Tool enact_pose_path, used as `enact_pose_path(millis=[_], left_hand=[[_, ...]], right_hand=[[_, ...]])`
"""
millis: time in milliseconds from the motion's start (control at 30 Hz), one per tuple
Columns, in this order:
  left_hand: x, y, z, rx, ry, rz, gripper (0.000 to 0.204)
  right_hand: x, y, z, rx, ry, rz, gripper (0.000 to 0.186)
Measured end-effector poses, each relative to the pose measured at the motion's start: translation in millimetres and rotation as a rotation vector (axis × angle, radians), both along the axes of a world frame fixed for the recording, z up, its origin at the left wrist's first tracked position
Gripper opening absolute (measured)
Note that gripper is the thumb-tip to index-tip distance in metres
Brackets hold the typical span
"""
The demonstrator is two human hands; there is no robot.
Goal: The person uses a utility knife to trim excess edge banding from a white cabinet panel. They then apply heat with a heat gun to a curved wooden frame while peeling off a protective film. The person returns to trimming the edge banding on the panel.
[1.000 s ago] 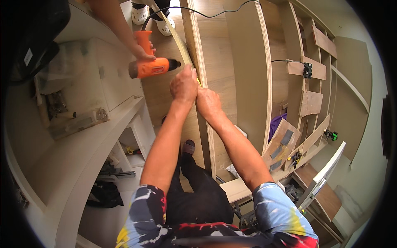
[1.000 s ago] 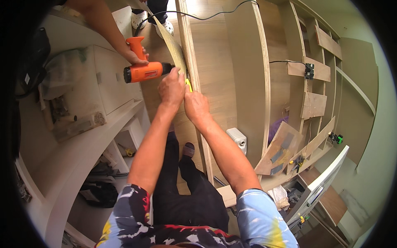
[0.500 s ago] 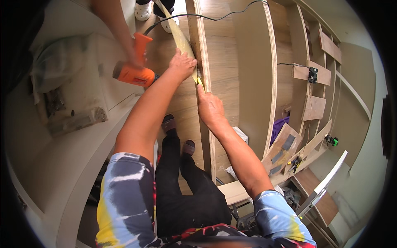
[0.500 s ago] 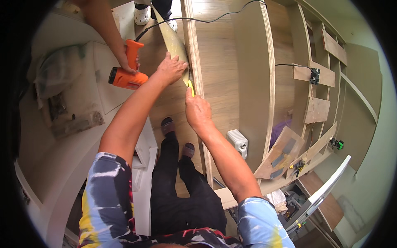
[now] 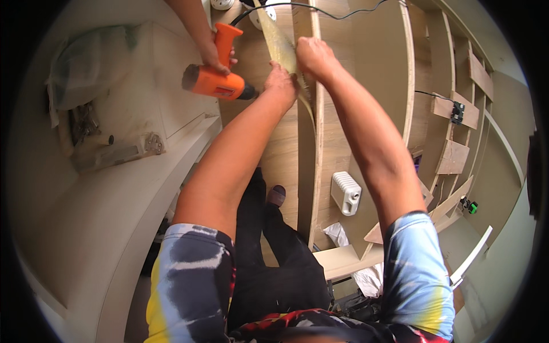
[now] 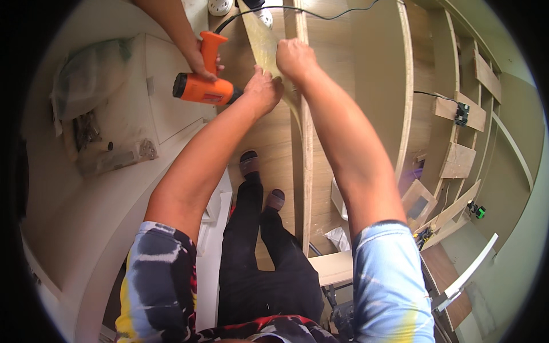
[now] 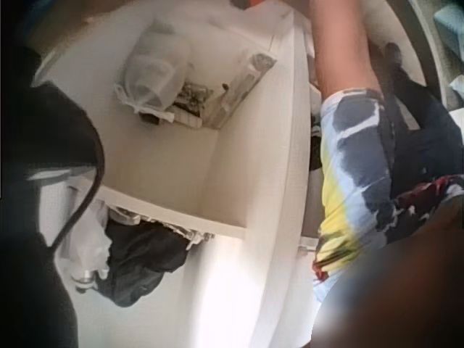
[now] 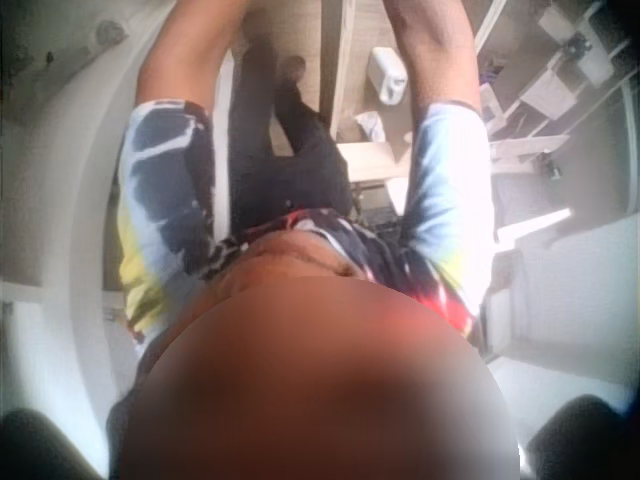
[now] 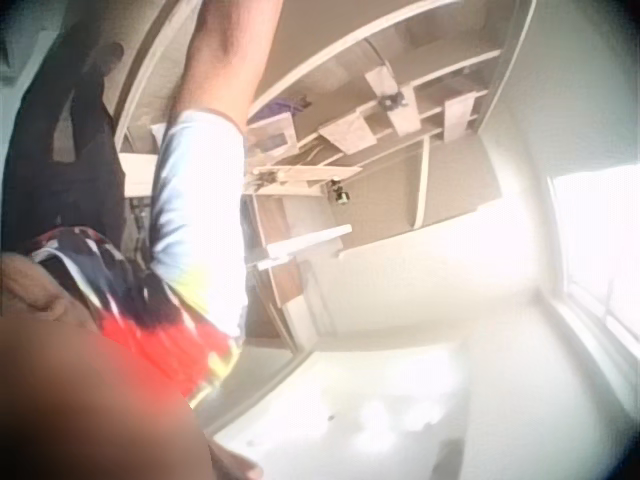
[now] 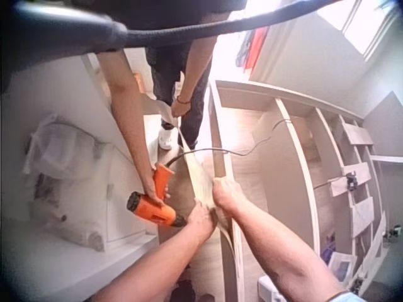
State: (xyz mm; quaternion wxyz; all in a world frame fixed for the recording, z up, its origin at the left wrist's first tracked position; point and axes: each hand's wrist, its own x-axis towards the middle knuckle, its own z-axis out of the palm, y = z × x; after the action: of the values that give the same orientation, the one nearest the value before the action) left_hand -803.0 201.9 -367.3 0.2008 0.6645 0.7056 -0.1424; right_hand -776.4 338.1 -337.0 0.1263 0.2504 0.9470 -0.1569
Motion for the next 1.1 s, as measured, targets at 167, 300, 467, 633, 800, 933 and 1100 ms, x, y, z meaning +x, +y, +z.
enact_pose_path(millis=[167, 300, 467, 633, 800, 933, 1100], left_hand=[[-0.4, -6.4, -2.0, -0.021, 0.023, -0.063, 0.031], [-1.2, -9.7, 2.7, -0.065, -0.068, -0.001, 0.034], [3.2, -10.6, 8.3, -0.079, 0.019, -0.042, 0.035], [5.1, -10.9, 4.8, -0.090, -0.038, 0.010, 0.035], [8.2, -10.6, 5.0, -0.164, 0.046, -0.018, 0.039], [12.6, -12.0, 4.5, -0.096, 0.116, -0.091, 0.042], [1.2, -15.7, -4.3, 0.105, -0.047, -0.017, 0.029]], right_hand=[[-23.6, -7.0, -13.5, -0.053, -0.225, -0.012, 0.025], [17.5, -22.6, 31.5, -0.123, -0.464, 0.015, 0.029], [24.2, -26.1, 83.3, 0.035, -0.361, 0.034, 0.032], [-27.8, 8.1, 27.4, -0.022, -0.278, -0.022, 0.027], [-58.2, 34.5, -70.8, 0.168, -0.046, 0.169, 0.014], [-75.9, 45.9, -100.3, 0.131, -0.475, 0.181, 0.010], [-43.0, 28.1, -95.0, 0.122, -0.620, 0.436, 0.012]])
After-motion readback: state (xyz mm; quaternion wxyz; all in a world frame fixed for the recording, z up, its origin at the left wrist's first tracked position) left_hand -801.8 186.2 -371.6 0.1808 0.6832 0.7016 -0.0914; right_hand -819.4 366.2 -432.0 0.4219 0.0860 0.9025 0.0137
